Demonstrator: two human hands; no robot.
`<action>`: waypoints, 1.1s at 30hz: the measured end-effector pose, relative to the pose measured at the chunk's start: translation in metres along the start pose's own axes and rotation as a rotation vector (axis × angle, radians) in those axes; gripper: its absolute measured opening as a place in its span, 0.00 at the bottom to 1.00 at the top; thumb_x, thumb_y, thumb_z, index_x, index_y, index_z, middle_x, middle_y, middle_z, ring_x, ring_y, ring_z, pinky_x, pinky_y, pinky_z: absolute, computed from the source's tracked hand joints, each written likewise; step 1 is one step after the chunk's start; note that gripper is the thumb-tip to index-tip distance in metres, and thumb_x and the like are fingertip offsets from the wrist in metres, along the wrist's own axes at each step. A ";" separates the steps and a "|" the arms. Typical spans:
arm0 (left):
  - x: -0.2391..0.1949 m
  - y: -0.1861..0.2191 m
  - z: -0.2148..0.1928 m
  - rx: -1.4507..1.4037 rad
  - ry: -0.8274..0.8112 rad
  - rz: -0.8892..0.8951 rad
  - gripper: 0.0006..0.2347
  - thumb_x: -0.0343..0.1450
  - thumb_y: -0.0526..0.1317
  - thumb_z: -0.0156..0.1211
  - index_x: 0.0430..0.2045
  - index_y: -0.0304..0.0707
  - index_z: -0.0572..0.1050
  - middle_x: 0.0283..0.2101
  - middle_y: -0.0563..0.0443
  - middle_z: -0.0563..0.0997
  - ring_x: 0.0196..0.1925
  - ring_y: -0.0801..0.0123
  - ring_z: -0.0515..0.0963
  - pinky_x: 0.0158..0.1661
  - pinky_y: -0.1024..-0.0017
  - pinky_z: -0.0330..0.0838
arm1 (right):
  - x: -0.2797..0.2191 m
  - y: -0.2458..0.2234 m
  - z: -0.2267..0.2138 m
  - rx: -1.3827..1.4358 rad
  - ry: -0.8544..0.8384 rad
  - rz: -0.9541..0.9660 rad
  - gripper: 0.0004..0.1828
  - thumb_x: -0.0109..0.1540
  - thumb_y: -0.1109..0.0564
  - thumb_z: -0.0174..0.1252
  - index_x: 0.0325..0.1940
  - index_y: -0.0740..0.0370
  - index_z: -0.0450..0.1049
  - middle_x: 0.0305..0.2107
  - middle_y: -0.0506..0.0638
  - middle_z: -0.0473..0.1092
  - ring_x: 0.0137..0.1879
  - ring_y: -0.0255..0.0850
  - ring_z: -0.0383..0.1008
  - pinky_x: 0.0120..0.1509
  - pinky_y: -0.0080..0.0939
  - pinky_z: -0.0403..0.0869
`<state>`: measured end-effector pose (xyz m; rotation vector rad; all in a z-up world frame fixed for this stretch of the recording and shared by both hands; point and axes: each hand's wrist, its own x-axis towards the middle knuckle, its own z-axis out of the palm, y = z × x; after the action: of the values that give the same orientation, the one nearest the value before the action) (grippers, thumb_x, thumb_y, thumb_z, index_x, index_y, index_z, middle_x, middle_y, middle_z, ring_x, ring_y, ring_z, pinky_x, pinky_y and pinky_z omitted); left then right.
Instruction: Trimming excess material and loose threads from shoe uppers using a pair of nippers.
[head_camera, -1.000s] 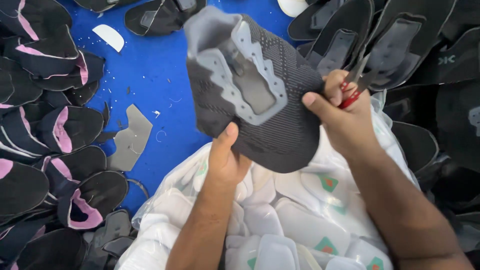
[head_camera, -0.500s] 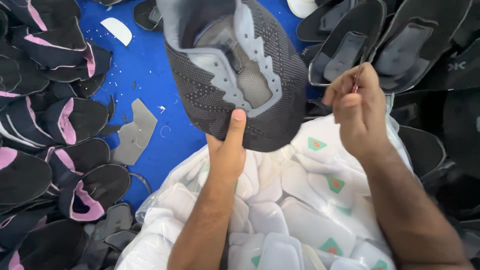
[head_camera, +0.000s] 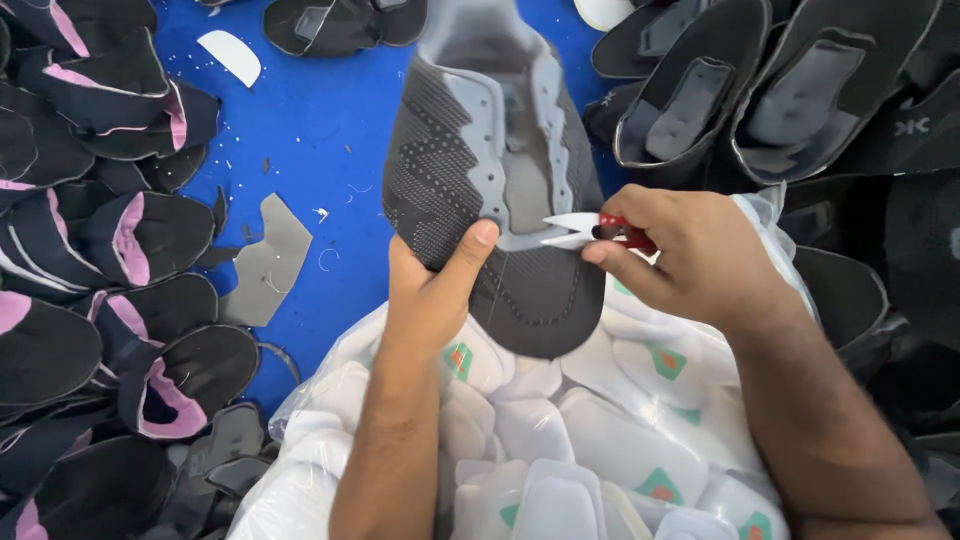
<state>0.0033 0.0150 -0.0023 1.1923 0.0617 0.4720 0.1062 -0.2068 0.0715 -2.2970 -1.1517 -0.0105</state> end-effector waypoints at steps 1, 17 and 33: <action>0.000 0.001 -0.002 0.000 -0.002 -0.002 0.14 0.76 0.35 0.64 0.54 0.28 0.74 0.52 0.51 0.80 0.53 0.72 0.77 0.56 0.73 0.72 | 0.000 0.001 0.000 0.001 0.001 0.003 0.18 0.61 0.45 0.65 0.39 0.62 0.75 0.25 0.53 0.74 0.29 0.49 0.76 0.31 0.44 0.70; 0.002 -0.002 0.003 -0.161 -0.001 -0.057 0.15 0.75 0.35 0.66 0.55 0.29 0.74 0.52 0.52 0.79 0.52 0.73 0.77 0.57 0.72 0.71 | -0.018 0.045 0.014 0.386 0.136 0.014 0.11 0.69 0.52 0.60 0.43 0.63 0.72 0.24 0.48 0.66 0.25 0.40 0.65 0.31 0.37 0.65; -0.004 -0.005 0.026 -0.135 -0.099 -0.083 0.13 0.71 0.26 0.68 0.48 0.28 0.78 0.48 0.51 0.83 0.49 0.73 0.81 0.53 0.74 0.77 | -0.002 0.000 0.016 -0.090 0.152 -0.078 0.19 0.59 0.47 0.71 0.39 0.63 0.74 0.27 0.51 0.74 0.32 0.48 0.77 0.35 0.43 0.72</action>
<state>0.0084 -0.0105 0.0021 1.0744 -0.0065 0.3385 0.1019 -0.2005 0.0578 -2.2826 -1.1827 -0.2670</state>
